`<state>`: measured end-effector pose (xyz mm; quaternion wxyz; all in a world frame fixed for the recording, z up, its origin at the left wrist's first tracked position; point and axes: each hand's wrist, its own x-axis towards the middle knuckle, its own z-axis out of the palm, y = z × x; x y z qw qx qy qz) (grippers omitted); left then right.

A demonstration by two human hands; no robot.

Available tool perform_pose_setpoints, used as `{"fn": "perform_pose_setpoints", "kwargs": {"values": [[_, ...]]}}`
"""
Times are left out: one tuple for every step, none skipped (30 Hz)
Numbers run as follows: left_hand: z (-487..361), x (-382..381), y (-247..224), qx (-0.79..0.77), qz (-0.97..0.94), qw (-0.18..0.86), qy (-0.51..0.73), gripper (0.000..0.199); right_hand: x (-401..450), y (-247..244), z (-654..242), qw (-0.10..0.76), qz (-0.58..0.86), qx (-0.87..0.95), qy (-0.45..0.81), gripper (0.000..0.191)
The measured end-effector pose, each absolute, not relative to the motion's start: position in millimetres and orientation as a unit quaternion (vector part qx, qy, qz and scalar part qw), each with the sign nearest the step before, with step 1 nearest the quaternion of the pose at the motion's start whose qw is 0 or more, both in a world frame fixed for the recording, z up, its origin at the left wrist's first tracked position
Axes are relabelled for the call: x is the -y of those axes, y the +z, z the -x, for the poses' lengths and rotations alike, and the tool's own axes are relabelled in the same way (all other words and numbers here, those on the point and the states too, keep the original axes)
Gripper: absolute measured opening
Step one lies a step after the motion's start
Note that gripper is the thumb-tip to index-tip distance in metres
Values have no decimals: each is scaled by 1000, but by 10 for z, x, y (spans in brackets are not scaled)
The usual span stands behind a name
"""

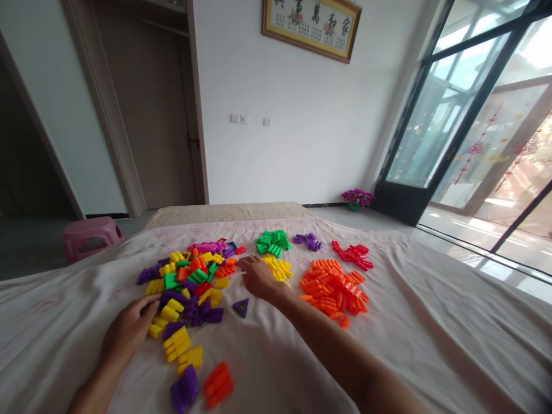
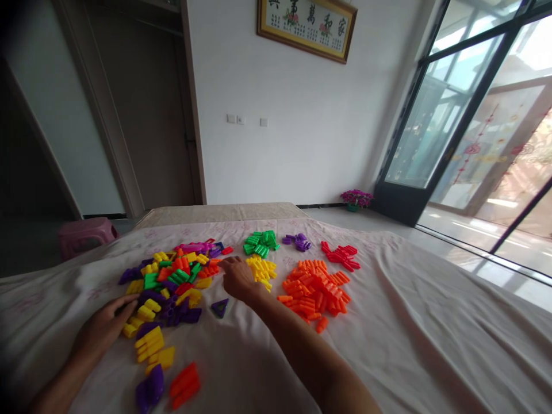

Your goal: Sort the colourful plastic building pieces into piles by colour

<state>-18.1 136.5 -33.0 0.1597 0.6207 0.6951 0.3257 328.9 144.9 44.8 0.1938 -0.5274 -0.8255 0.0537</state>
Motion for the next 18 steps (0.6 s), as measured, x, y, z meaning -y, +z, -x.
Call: {"fn": "perform_pose_setpoints", "kwargs": {"values": [[186, -1369, -340, -695, -617, 164, 330, 45, -1544, 437, -3185, 184, 533, 825, 39, 53], [191, -1371, -347, -697, -614, 166, 332, 45, -1639, 431, -3101, 174, 543, 821, 24, 53], [194, -1370, -351, -697, -613, 168, 332, 45, -1730, 426, -3033, 158, 555, 816, 13, 53], [196, -1368, -353, -698, -612, 169, 332, 45, -1810, 421, -2979, 139, 567, 812, 7, 52], [197, -1365, -354, -698, -611, 169, 332, 45, -1874, 413, -2938, 118, 575, 810, 4, 51], [198, -1362, -354, -697, -612, 169, 333, 45, -1919, 404, -2907, 99, 579, 809, 2, 49], [199, -1360, -354, -696, -612, 169, 334, 45, -1944, 395, -2885, 85, 579, 811, -1, 47], [201, -1360, -354, -696, -613, 169, 334, 44, -1948, 389, -2872, 78, 577, 813, -8, 45], [203, -1360, -354, -696, -614, 169, 333, 44, -1933, 388, -2866, 78, 573, 815, -17, 41], [205, -1363, -356, -696, -614, 170, 332, 44, -1900, 395, -2868, 83, 572, 816, -25, 37], [209, -1367, -359, -696, -614, 170, 330, 43, -1853, 411, -2879, 91, 572, 815, -26, 33], [213, -1371, -363, -696, -615, 170, 329, 43, -1792, 435, -2903, 101, 573, 813, -21, 31], [218, -1376, -367, -696, -616, 171, 328, 43, -1721, 468, -2941, 117, 574, 811, -10, 30], [223, -1381, -372, -695, -617, 172, 326, 42, -1641, 508, -2997, 137, 573, 808, 3, 30], [227, -1385, -377, -695, -618, 171, 325, 43, -1555, 553, -3073, 161, 573, 803, 15, 31], [229, -1387, -381, -696, -618, 169, 323, 43, -1465, 602, -3169, 185, 575, 796, 24, 31], [229, -1386, -381, -697, -619, 165, 322, 43, -1373, 653, -3286, 206, 580, 788, 29, 32], [226, -1384, -379, -696, -622, 154, 323, 43, -1283, 704, -3421, 220, 590, 776, 30, 32]]}}
